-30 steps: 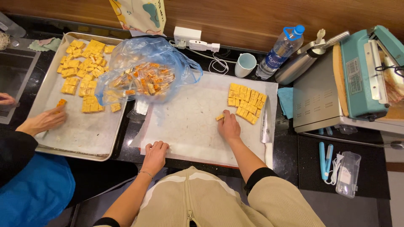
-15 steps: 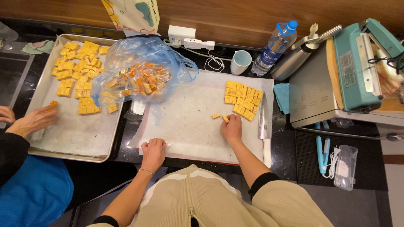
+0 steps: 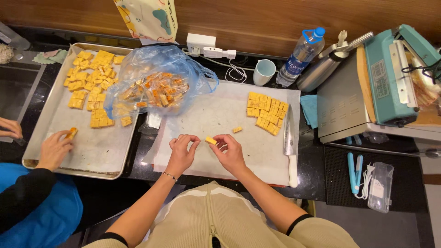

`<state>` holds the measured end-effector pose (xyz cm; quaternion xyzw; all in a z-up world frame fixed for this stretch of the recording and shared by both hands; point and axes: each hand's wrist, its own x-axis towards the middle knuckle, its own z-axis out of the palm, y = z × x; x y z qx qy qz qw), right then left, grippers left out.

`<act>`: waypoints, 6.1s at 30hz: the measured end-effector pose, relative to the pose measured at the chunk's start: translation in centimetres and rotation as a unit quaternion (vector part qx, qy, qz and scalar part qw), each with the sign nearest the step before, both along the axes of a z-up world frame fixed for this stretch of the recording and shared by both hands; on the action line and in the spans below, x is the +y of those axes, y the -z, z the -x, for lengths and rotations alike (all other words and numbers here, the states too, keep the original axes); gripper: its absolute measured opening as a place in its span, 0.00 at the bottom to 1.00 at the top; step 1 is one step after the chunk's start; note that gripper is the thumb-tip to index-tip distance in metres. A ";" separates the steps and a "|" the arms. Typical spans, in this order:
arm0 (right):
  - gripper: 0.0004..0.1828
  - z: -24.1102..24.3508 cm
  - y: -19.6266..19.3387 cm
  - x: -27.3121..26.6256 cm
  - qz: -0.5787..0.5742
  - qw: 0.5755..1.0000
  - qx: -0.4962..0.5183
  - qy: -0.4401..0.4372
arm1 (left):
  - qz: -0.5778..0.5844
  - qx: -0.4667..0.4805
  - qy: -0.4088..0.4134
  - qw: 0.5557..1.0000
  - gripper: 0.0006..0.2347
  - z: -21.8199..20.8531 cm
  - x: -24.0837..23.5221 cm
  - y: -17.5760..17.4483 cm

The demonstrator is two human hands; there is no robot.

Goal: The person wraps small yellow rectangular food items in clear plastic wrappers by hand. They pick up the items from a cutting board, fold the wrappers around them, and place the wrapped items into a blue plastic bag. Another person is visible on the left side of the frame performing a similar task.

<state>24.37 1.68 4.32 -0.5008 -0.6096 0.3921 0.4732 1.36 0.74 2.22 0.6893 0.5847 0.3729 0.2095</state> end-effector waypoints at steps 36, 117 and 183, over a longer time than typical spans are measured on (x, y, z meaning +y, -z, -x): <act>0.15 -1.9 -0.9 0.0 0.043 0.998 0.047 -0.006 | -0.004 -0.179 0.024 0.984 0.04 -3.0 0.4 -4.0; 0.26 -7.5 7.4 8.4 0.137 0.920 -0.365 -0.051 | 0.220 0.291 0.018 0.931 0.06 6.7 -5.3 11.2; 0.13 -2.8 -2.1 -0.4 -0.048 0.994 -0.051 -0.084 | 0.004 -0.171 0.055 0.984 0.03 -3.4 -1.6 -4.3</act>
